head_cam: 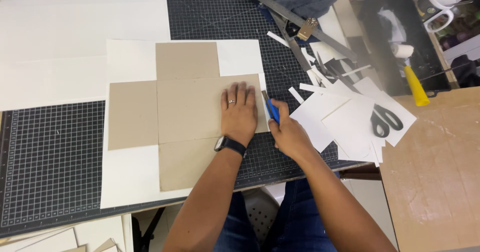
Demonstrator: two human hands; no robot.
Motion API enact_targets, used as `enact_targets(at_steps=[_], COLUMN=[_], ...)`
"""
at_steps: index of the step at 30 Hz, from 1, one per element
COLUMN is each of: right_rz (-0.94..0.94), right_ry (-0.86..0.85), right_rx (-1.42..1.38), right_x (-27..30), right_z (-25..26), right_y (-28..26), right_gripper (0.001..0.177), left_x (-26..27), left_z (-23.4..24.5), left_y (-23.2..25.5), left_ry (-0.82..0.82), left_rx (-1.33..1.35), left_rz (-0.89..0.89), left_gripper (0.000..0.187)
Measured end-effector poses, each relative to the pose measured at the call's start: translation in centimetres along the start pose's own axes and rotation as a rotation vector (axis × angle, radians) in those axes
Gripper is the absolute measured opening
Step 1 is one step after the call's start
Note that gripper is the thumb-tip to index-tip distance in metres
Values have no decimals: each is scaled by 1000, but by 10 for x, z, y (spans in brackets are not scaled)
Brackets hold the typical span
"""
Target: Cutting cardboard sheets into specific shapes using a utility knife on a cutting mat
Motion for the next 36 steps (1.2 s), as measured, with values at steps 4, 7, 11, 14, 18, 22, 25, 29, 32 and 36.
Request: enact_targets(at_steps=[4, 7, 11, 14, 18, 22, 25, 29, 32, 36], right_rz=[-9, -11, 50, 55, 61, 64, 84, 63, 89, 112], right_ry=[22, 38, 67, 50, 30, -22, -26, -62, -54, -52], right_rx=[0, -23, -22, -12, 17, 45, 109, 98, 119, 138], right_x=[-2, -11, -35, -40, -44, -40, -35, -25, -26, -24], right_z=[11, 9, 4, -3, -7, -10, -4, -5, -10, -11], right_y=[-3, 1, -5, -1, 0, -2, -4, -2, 1, 1], right_gripper=[48, 45, 47, 47, 49, 48, 44, 45, 47, 47], left_x=[-3, 4, -4, 0, -1, 1, -1, 2, 0, -1], left_z=[-1, 2, 2, 2, -1, -3, -3, -4, -4, -2], left_y=[-1, 1, -1, 0, -1, -1, 0, 0, -1, 1], left_ry=[7, 6, -9, -20, -24, -51, -37, -20, -3, 11], left_rx=[-7, -1, -2, 0, -2, 9, 12, 9, 8, -6], left_rz=[4, -2, 15, 17, 15, 27, 6, -2, -7, -12], left_gripper=[44, 45, 45, 45, 45, 47, 46, 46, 45, 44])
Point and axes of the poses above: each hand's wrist, its own x-axis away from the middle knuckle, its own z-axis out of the back of the hand, y = z × x, the point moved 6 cm from there along -x, towards the middle knuckle, and after that the axes turned 13 degrees about y, right-handed, at the moved point
